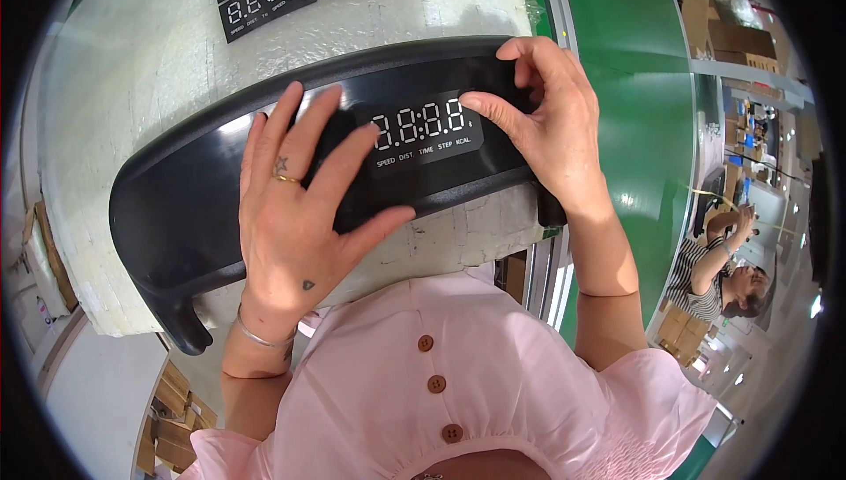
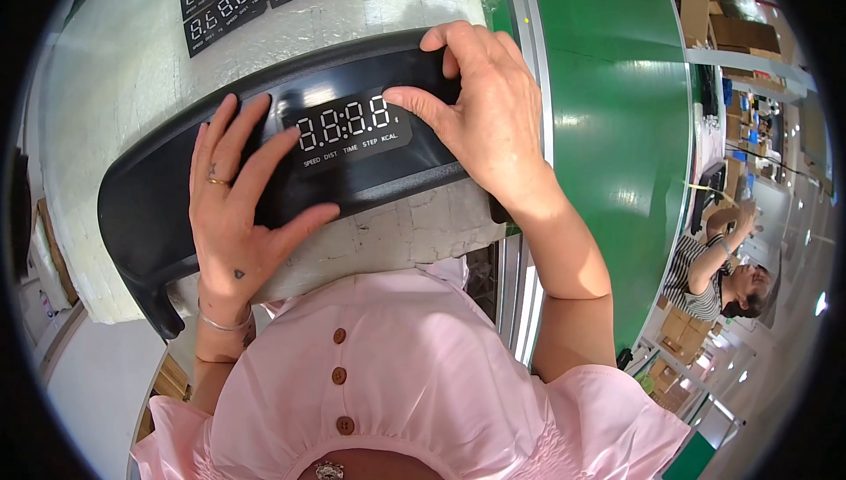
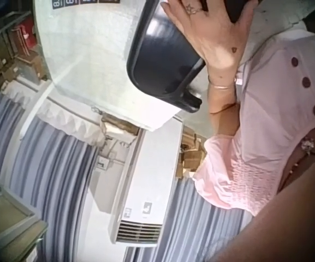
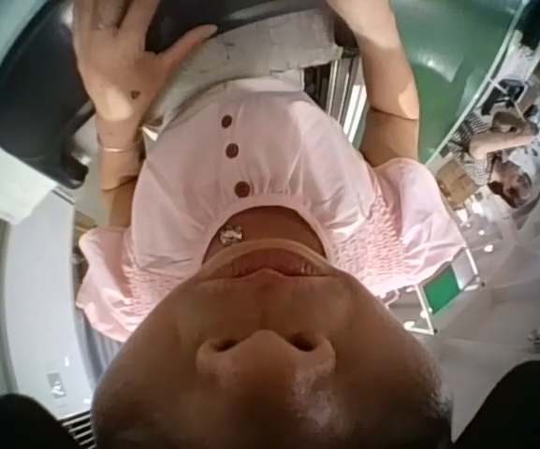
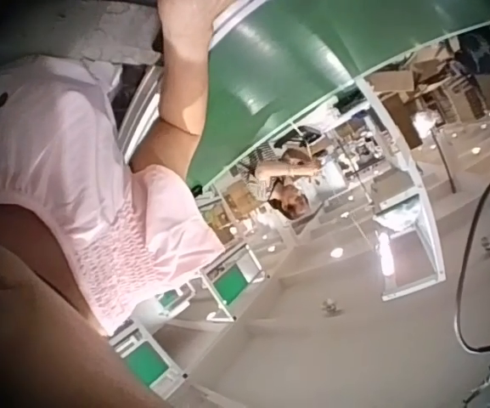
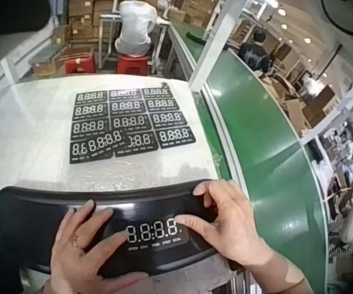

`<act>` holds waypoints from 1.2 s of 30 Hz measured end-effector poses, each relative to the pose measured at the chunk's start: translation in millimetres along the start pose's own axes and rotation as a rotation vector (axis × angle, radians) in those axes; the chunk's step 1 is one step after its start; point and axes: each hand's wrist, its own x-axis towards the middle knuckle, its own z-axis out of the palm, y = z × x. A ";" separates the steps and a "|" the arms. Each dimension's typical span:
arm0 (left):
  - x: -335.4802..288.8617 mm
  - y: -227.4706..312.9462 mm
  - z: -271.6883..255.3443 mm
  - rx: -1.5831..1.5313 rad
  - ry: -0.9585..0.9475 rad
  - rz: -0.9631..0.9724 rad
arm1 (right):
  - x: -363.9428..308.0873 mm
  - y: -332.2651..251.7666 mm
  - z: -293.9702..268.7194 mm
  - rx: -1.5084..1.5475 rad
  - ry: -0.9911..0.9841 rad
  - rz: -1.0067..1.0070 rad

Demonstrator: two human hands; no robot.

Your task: The recorder is assembling digital display screens into black plastic housings on an industrial assembly line.

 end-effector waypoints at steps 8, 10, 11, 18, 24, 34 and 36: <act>4.6 -8.1 0.4 -0.011 -0.038 0.055 | 0.9 16.8 6.9 0.084 -0.211 -0.219; 6.6 -9.3 -0.6 -0.023 -0.057 0.157 | 5.9 16.6 5.2 0.068 -0.220 -0.230; 6.7 -6.8 -1.6 -0.090 -0.010 0.207 | 10.2 14.0 -2.2 0.058 -0.240 -0.267; 13.4 -8.8 8.5 -0.094 0.053 0.411 | 99.9 6.5 46.1 0.287 -0.727 -0.568; -25.2 31.0 -25.8 -0.203 0.130 0.530 | 96.5 -37.8 -16.7 0.287 -1.046 -0.539; 27.2 -24.9 -32.3 -0.165 -0.079 0.574 | -9.9 51.1 -228.3 -0.106 0.144 -0.139; 50.1 -54.1 -22.3 -0.127 -0.111 0.486 | -22.5 115.4 -221.5 -0.186 0.210 0.042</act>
